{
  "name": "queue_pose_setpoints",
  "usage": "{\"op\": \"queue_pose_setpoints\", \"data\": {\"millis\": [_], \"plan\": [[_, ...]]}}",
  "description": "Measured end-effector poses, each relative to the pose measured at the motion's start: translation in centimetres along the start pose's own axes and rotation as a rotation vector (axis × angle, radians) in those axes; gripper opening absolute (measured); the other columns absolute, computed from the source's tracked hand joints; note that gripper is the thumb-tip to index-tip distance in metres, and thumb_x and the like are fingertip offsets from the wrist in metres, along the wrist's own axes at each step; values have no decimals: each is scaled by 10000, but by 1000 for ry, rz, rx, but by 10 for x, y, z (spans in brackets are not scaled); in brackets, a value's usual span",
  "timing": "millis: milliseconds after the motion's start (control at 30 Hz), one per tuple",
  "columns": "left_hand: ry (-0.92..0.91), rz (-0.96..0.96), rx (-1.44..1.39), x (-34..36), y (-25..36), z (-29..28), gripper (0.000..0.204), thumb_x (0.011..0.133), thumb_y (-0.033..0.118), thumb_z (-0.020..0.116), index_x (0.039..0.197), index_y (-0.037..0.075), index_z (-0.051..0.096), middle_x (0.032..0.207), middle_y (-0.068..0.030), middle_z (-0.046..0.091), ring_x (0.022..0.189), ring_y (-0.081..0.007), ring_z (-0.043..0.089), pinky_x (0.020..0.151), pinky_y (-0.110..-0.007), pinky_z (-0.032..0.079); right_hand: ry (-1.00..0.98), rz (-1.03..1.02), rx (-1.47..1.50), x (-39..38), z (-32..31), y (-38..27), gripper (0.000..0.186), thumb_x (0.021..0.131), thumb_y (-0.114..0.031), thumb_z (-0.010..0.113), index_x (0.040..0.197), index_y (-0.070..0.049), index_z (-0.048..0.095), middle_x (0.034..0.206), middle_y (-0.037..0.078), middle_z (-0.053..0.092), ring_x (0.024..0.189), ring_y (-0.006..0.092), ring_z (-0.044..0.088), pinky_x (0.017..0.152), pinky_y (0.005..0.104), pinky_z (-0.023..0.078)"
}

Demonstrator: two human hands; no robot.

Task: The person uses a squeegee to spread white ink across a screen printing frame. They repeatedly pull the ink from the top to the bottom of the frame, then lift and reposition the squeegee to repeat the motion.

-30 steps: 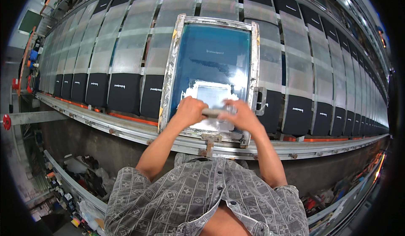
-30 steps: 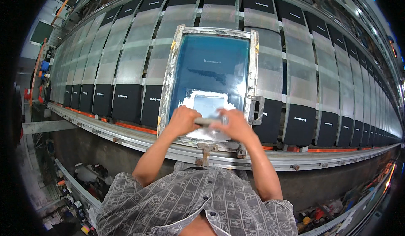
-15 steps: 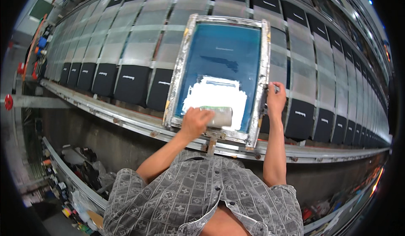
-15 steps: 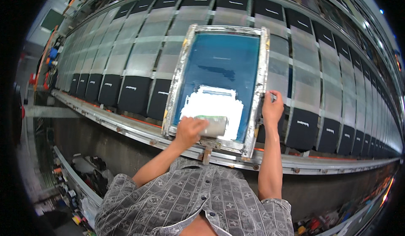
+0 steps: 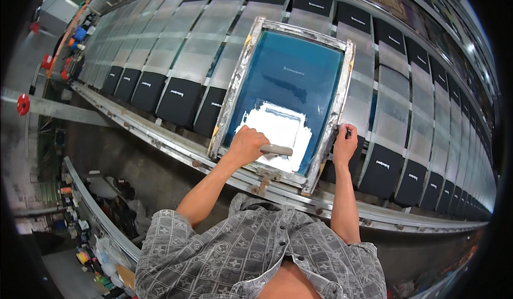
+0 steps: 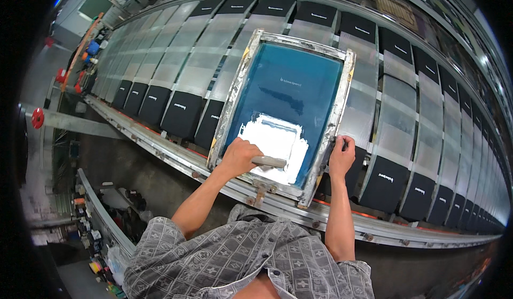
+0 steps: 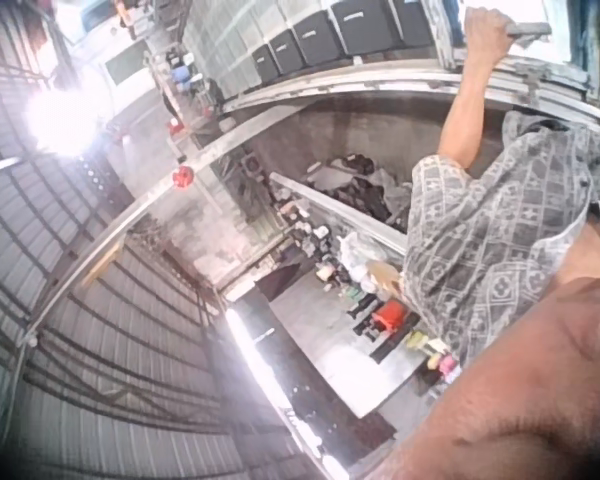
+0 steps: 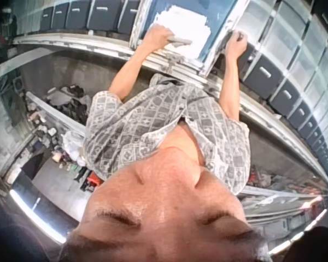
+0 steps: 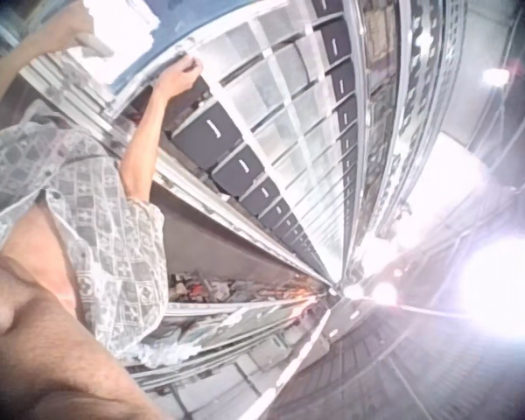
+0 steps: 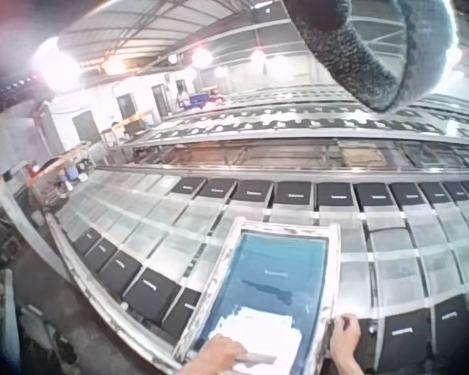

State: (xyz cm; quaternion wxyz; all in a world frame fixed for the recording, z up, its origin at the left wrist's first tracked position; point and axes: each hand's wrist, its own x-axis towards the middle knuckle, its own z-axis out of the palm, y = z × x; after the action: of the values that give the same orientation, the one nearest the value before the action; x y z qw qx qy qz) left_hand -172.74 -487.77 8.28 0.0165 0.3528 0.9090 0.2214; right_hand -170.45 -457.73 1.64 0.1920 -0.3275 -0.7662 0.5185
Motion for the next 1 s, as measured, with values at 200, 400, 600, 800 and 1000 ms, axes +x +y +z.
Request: {"op": "queue_pose_setpoints", "data": {"millis": [200, 400, 600, 800, 1000], "plan": [[-200, -10, 1, -1, -5, 9, 198, 619, 203, 786, 792, 138, 715, 751, -20, 670, 711, -238, 628, 720, -377, 452, 35, -46, -173, 5, 6, 11, 218, 908, -273, 596, 956, -61, 609, 730, 102, 611, 624, 184, 547, 614, 326, 442], [-351, -13, -74, 65, -37, -10, 239, 636, 290, 798, 809, 147, 715, 734, -88, 660, 748, -322, 639, 691, -433, 508, 145, -574, -664, 14, 4, -4, 289, 881, -322, 634, 986, -53, 632, 862, 140, 665, 771, 305, 634, 709, 376, 491], [-362, -32, 45, 143, -56, -18, 288, 618, 307, 805, 850, 153, 731, 748, -134, 672, 749, -345, 642, 691, -442, 509, -796, -421, -555, 21, 62, -122, 458, 755, -466, 719, 940, -49, 681, 843, 152, 682, 796, 333, 649, 723, 397, 498], [-259, -8, 53, 105, -55, 3, 228, 640, 315, 797, 789, 168, 708, 753, -85, 674, 723, -312, 647, 680, -410, 510, -742, -662, -752, -9, 83, -80, 208, 677, -261, 748, 811, -114, 686, 684, 141, 647, 713, 337, 639, 711, 430, 475], [-374, 12, 11, 38, -23, -2, 197, 633, 255, 800, 784, 180, 699, 729, -34, 657, 726, -284, 635, 712, -409, 490, -830, -713, -728, -72, 47, -69, 227, 663, -278, 743, 780, -112, 643, 627, 91, 631, 662, 283, 644, 725, 412, 463]]}}
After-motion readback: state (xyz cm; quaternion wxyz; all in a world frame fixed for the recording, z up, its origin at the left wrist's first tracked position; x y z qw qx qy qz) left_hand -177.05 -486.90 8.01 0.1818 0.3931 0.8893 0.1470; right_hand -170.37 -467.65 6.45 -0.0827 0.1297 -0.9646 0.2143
